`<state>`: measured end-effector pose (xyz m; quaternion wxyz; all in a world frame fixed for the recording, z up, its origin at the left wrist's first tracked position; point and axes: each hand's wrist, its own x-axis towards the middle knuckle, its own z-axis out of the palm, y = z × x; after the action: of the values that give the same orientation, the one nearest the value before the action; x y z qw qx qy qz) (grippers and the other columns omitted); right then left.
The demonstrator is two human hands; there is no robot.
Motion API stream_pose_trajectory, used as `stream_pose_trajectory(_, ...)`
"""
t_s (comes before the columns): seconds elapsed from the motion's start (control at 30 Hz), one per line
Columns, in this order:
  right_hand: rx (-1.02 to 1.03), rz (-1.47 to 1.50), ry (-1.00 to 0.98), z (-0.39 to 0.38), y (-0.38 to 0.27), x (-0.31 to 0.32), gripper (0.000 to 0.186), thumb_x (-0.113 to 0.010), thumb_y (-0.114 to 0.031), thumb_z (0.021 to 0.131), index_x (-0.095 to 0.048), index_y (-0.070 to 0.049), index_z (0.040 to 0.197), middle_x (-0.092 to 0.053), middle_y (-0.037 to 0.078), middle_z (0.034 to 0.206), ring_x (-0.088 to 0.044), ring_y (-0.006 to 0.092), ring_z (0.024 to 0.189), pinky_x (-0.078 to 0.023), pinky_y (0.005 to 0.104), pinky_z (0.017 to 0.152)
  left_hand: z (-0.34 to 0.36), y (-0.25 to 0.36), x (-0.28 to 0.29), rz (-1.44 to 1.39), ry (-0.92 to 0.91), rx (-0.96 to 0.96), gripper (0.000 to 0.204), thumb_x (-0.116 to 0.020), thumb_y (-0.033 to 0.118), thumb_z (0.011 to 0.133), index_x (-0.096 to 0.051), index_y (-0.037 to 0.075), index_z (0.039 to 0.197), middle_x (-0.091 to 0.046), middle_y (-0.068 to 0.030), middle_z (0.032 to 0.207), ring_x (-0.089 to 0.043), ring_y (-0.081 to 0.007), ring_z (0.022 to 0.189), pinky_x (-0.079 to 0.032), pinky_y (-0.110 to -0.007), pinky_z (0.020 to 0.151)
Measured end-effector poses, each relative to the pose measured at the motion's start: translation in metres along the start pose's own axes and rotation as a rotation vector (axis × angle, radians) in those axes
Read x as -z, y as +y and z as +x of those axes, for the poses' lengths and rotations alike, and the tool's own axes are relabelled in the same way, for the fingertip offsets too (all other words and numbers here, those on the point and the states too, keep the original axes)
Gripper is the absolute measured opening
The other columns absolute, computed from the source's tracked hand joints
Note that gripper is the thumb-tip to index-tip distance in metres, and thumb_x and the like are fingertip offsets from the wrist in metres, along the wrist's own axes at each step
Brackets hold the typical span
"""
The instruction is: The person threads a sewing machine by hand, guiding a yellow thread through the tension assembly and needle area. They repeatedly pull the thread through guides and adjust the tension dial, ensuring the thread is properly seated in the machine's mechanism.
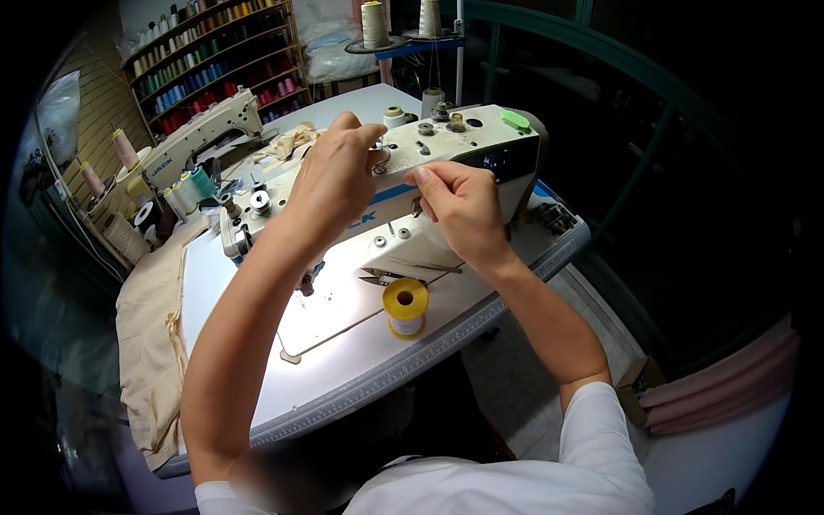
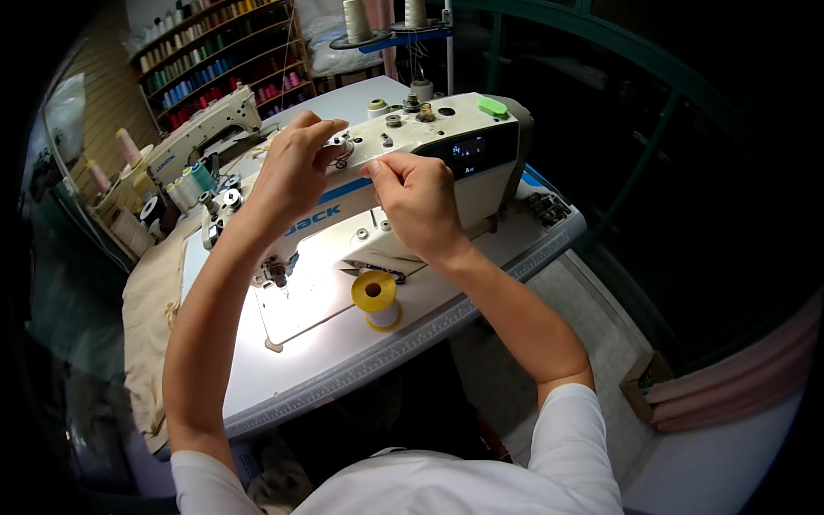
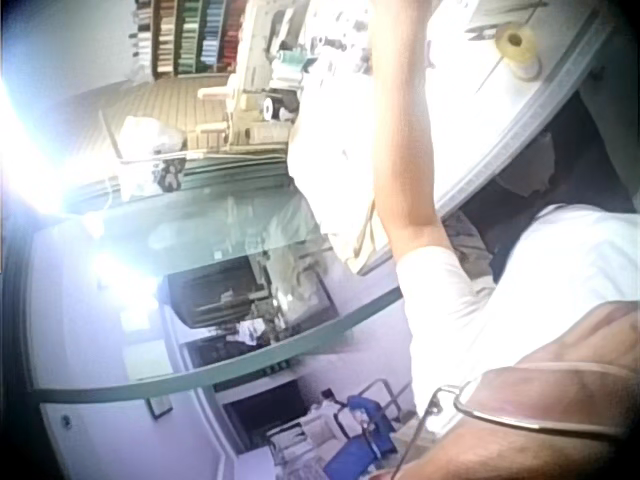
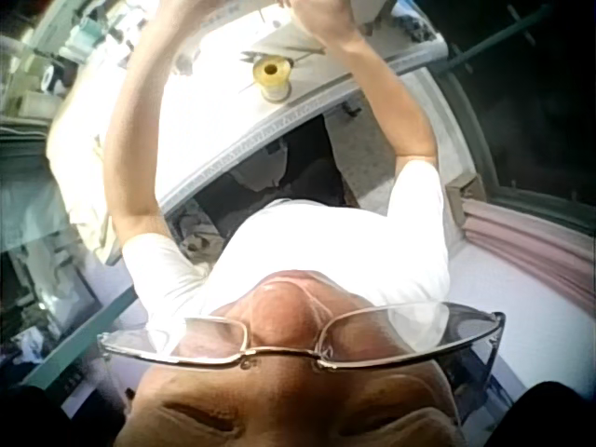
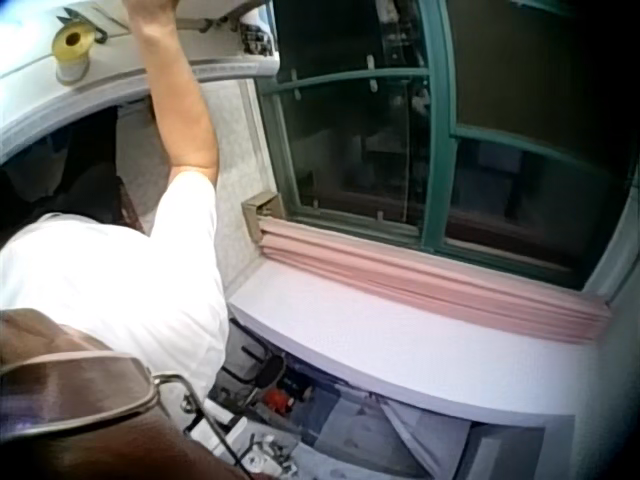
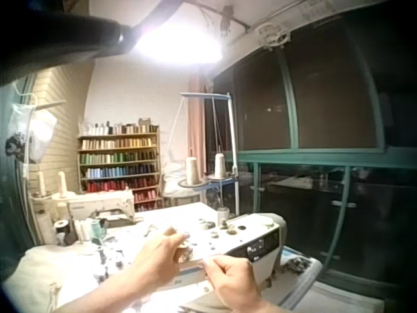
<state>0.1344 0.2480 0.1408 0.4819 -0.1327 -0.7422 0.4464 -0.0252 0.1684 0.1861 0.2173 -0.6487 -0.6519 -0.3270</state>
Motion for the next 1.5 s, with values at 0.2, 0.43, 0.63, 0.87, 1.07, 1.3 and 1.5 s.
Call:
stream_pose_trajectory(0.2,0.019,-0.017,0.015,0.003,0.017,0.007,0.022,-0.059,-0.012,0.098,-0.074,0.004,0.093,-0.063,0.005,0.060,-0.055,0.0077,0.054,-0.043,0.0257,0.052,0.014,-0.012,-0.017,-0.164,-0.054,0.026,0.017,-0.065,-0.007,0.087,-0.074,-0.001,0.101,-0.065,-0.0148,0.096,-0.066,-0.0278,0.085,-0.052,-0.035,0.076)
stream_pose_trajectory(0.43,0.000,-0.009,0.008,0.007,0.019,0.002,0.021,-0.061,-0.012,0.096,-0.074,0.004,0.091,-0.063,0.004,0.059,-0.056,0.0085,0.054,-0.044,0.0260,0.052,0.015,-0.012,-0.019,-0.180,-0.064,-0.011,0.011,-0.065,-0.006,0.083,-0.071,-0.006,0.092,-0.062,-0.0192,0.095,-0.065,-0.0359,0.089,-0.050,-0.041,0.078)
stream_pose_trajectory(0.63,0.043,0.036,0.047,0.026,0.010,-0.011,0.021,-0.061,-0.012,0.094,-0.074,0.004,0.089,-0.063,0.005,0.059,-0.055,0.0084,0.054,-0.044,0.0266,0.052,0.027,-0.018,-0.023,-0.080,0.141,-0.073,0.014,-0.064,-0.008,0.082,-0.063,-0.006,0.096,-0.060,-0.0229,0.099,-0.063,-0.0405,0.089,-0.049,-0.043,0.078)
stream_pose_trajectory(0.87,-0.139,0.447,-0.273,-0.012,-0.033,0.023,0.024,-0.056,-0.015,0.101,-0.072,0.003,0.097,-0.060,0.001,0.068,-0.050,0.0060,0.057,-0.039,0.0215,0.049,-0.036,0.039,0.028,-0.430,-0.004,0.051,0.012,-0.052,0.006,0.101,-0.056,0.000,0.110,-0.054,-0.0042,0.072,-0.051,-0.0089,0.065,-0.044,-0.026,0.060)
stream_pose_trajectory(1.07,-0.299,0.978,-0.497,-0.097,-0.019,0.025,0.029,-0.053,-0.017,0.103,-0.069,0.007,0.096,-0.059,0.020,0.117,-0.061,0.0111,0.071,-0.048,0.0204,0.053,-0.158,0.091,0.033,-1.370,-0.260,0.620,0.023,-0.055,0.012,0.102,-0.054,-0.003,0.119,-0.055,-0.0049,0.082,-0.048,-0.0088,0.066,-0.038,-0.021,0.056)
stream_pose_trajectory(1.3,-0.513,1.064,-0.533,-0.128,-0.017,0.001,0.027,-0.054,-0.017,0.103,-0.067,0.006,0.099,-0.069,0.011,0.091,-0.063,0.0091,0.075,-0.049,0.0213,0.056,-0.215,0.089,0.013,-1.430,-0.316,0.680,0.030,-0.046,0.021,0.106,-0.053,-0.002,0.123,-0.053,-0.0008,0.080,-0.043,-0.0066,0.061,-0.034,-0.021,0.052)
stream_pose_trajectory(1.5,-0.388,0.568,-0.583,-0.144,-0.026,-0.012,0.018,-0.057,-0.007,0.099,-0.069,0.006,0.096,-0.069,0.005,0.085,-0.062,0.0076,0.078,-0.051,0.0216,0.069,-0.234,0.095,0.018,-1.513,-0.469,0.934,0.023,-0.043,0.021,0.107,-0.053,0.005,0.095,-0.046,0.0011,0.072,-0.039,-0.0052,0.060,-0.034,-0.022,0.054)
